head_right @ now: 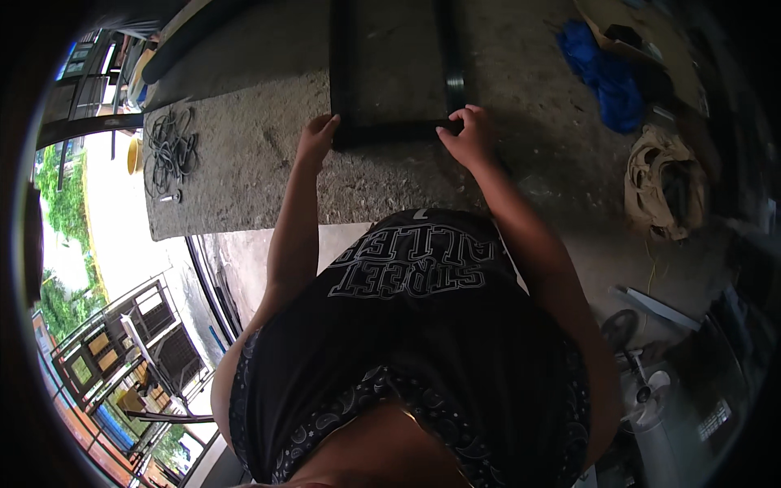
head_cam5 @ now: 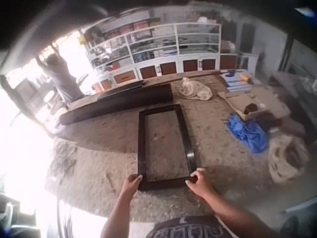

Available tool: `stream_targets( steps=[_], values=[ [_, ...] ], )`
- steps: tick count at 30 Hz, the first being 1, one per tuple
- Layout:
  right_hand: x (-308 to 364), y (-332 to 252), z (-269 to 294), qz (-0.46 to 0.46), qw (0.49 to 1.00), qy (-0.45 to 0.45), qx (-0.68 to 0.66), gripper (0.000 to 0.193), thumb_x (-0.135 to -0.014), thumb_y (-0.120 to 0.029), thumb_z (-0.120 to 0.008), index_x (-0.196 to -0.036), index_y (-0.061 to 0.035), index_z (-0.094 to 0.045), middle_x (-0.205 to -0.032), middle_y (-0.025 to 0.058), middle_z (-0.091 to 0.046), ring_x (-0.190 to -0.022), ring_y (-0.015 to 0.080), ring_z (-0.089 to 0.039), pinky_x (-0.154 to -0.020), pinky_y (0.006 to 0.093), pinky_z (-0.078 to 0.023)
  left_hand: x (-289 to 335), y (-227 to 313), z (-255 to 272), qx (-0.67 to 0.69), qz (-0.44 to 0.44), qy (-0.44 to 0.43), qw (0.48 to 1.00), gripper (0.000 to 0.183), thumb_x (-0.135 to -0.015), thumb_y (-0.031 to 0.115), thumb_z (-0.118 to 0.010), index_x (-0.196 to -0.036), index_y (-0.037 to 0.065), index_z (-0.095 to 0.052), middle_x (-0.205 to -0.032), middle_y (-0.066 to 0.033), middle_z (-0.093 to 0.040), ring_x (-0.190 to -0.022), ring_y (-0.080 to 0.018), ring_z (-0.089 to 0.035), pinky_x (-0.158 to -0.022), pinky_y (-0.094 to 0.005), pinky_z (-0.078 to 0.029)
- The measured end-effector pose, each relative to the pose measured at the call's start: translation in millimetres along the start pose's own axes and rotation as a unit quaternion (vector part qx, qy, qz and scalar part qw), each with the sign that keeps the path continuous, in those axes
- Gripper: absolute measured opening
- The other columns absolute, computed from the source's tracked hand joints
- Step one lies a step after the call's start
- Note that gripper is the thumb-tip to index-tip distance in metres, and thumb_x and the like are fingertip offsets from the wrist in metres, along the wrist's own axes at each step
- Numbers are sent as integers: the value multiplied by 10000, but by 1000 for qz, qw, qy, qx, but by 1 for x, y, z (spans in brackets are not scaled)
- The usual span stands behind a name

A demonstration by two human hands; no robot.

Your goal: The person aligns a rectangular frame on the worktable, presses rubber spline into the frame groove using a spline roller tool, and cuts the spline using shears.

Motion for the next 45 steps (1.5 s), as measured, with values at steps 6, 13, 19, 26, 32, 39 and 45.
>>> stream_targets(
  steps=[6, 13, 19, 26, 32, 39, 45],
  values=[
    [5, 16, -5, -47, 996, 4, -70, 715, -736, -264, -860, -1318, -32, -516, -1324, 215, -558, -1239, 390, -542, -1049, 463, -443, 15, 9, -3, 10, -1, 1, 1000, 560, -951, 432, -668, -1241, -47, -661, -1135, -166, -723, -1085, -249, -665, -947, -347, -489],
    [14, 6, 2, -42, 996, -60, -49, 676, -738, -254, -860, -1297, -39, -547, -1273, 206, -596, -1241, 388, -545, -1050, 459, -446, 37, -5, -4, -52, -65, 16, 996, 524, -940, 400, -677, -1223, -41, -672, -1133, -201, -723, -1090, -281, -681, -941, -367, -503],
    [18, 3, 8, -14, 999, -36, -12, 620, -732, -234, -862, -1260, -62, -586, -1249, 186, -610, -1184, 367, -576, -1026, 450, -459, 50, -2, -1, -87, -69, 19, 994, 504, -926, 375, -698, -1216, -36, -673, -1120, -201, -726, -1064, -286, -695, -918, -372, -523],
    [20, 2, 6, -41, 997, -60, -19, 596, -708, -223, -873, -1224, -103, -599, -1206, 155, -617, -1163, 359, -572, -1000, 461, -463, 59, -5, 0, -84, -72, 30, 993, 486, -921, 370, -706, -1190, -34, -685, -1094, -194, -733, -1039, -277, -705, -916, -369, -527],
    [28, -1, 6, -15, 998, -59, 27, 553, -708, -266, -873, -1179, -151, -606, -1156, 131, -618, -1137, 326, -562, -951, 480, -466, 67, -5, -2, -92, -95, 37, 991, 474, -919, 372, -708, -1176, -25, -693, -1074, -195, -736, -1030, -280, -709, -904, -369, -532],
    [32, -13, 15, -3, 998, -49, 41, 438, -706, -371, -872, -1067, -194, -699, -1036, 109, -615, -1060, 311, -597, -890, 457, -490, 70, -13, 0, -139, -62, 85, 985, 430, -895, 337, -731, -1134, -20, -709, -1038, -197, -736, -998, -299, -713, -886, -382, -538],
    [31, 2, 10, 12, 999, 14, 28, 292, -778, -393, -828, -976, -189, -762, -1019, 128, -624, -968, 309, -625, -860, 418, -510, 72, -15, -4, -162, -80, 96, 979, 414, -857, 327, -758, -1120, 10, -724, -1011, -181, -741, -978, -303, -719, -863, -387, -544]
  ],
)
Point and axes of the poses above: each hand's wrist, its own x-axis away from the middle knuckle, its own z-axis out of the back of the hand, y = z × x, the point moved 6 cm from there along -x, towards the middle knuckle
